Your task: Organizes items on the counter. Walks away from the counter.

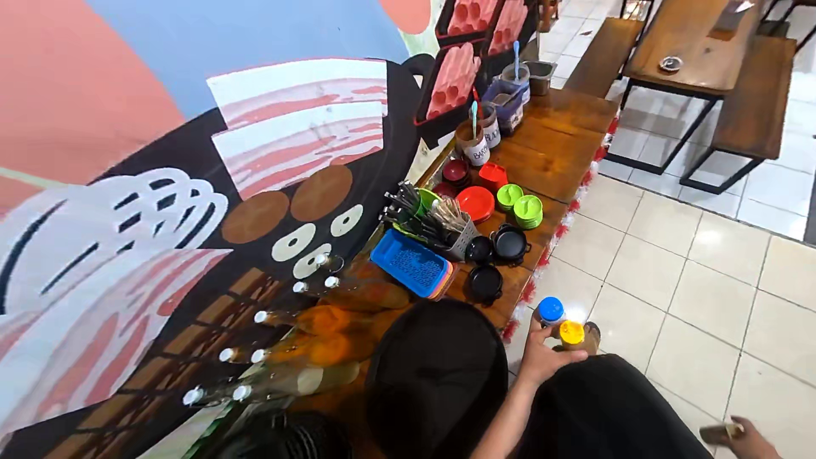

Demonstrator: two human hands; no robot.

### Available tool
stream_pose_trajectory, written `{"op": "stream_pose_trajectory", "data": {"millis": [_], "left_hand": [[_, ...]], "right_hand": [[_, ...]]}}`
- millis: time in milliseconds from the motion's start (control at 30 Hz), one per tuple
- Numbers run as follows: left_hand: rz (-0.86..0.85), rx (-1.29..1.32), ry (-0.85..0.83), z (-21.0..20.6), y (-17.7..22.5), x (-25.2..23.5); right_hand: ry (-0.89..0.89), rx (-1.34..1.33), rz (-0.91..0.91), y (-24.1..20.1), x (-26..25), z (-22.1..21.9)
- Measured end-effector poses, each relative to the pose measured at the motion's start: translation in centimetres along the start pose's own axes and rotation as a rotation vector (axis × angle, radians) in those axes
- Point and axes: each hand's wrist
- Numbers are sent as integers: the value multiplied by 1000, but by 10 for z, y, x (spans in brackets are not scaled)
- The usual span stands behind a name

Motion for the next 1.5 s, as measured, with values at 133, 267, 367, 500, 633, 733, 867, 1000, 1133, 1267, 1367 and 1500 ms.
{"op": "stream_pose_trajectory", "data": {"millis": [133, 267, 367, 500, 633, 733, 867, 1000, 1133, 1267, 1367, 1500], "left_hand": [[5, -10, 167, -27, 5, -41], [-28, -22, 279, -44, 8, -79], [-54, 20, 334, -49, 12, -108], [-119, 41, 381, -41, 15, -152], [-190, 67, 415, -27, 25, -203], [-243, 50, 432, -12, 31, -236], [-199, -73, 516, -3, 45, -256], [-160, -189, 627, -1, 49, -257], [-173, -59, 771, -12, 44, -255], [-122, 23, 918, -26, 46, -260], [-114, -43, 1023, -34, 47, -274], [-156, -175, 1099, -42, 50, -306]], "right_hand": [[110, 11, 251, -124, -123, 131], [175, -53, 485, -289, -177, 217], [128, -198, 665, -397, -194, 235], [36, -341, 822, -514, -191, 230], [-69, -382, 937, -601, -178, 226], [-123, -349, 1006, -659, -169, 231], [-158, -313, 1095, -726, -162, 232], [-183, -207, 1217, -794, -170, 223], [-218, -76, 1270, -848, -190, 203], [-184, 170, 1349, -895, -218, 178], [-194, 286, 1369, -923, -241, 157], [-284, 351, 1395, -950, -250, 146]]}}
Point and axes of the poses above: each hand's wrist, its own x-axis away from the middle knuckle, its own z-axis out of the back of the hand, y = z × x, and after that the axes turned 9 degrees about x, right-handed
